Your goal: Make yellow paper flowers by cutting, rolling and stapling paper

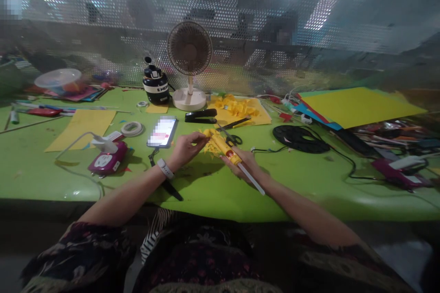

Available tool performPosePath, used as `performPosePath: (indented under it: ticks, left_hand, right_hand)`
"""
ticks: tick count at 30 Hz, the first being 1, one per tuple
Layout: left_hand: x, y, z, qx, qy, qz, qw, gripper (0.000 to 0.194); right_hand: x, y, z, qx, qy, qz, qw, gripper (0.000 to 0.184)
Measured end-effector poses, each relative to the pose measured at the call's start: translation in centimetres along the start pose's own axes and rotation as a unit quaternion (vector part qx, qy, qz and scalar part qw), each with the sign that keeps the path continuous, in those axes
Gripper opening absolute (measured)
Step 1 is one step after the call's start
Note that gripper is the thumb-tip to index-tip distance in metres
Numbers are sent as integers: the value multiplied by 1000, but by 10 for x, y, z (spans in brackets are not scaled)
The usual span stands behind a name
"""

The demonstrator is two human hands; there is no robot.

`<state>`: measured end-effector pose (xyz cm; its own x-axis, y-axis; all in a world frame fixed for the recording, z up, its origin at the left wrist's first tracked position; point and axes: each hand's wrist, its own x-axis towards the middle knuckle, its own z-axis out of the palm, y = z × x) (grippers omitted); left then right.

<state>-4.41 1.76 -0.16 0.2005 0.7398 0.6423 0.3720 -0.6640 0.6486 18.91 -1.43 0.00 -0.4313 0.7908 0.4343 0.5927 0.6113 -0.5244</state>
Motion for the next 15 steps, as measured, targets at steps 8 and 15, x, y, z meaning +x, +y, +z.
performPosePath:
  ticks: [8, 15]
  left_hand:
    - [0, 1, 0, -3, -1, -9, 1000, 23]
    - [1, -1, -1, -4, -1, -11, 1000, 25]
  right_hand:
    - [1, -1, 0, 5, 2, -21, 1000, 21]
    - [1, 0, 0, 13, -2, -35, 999, 23]
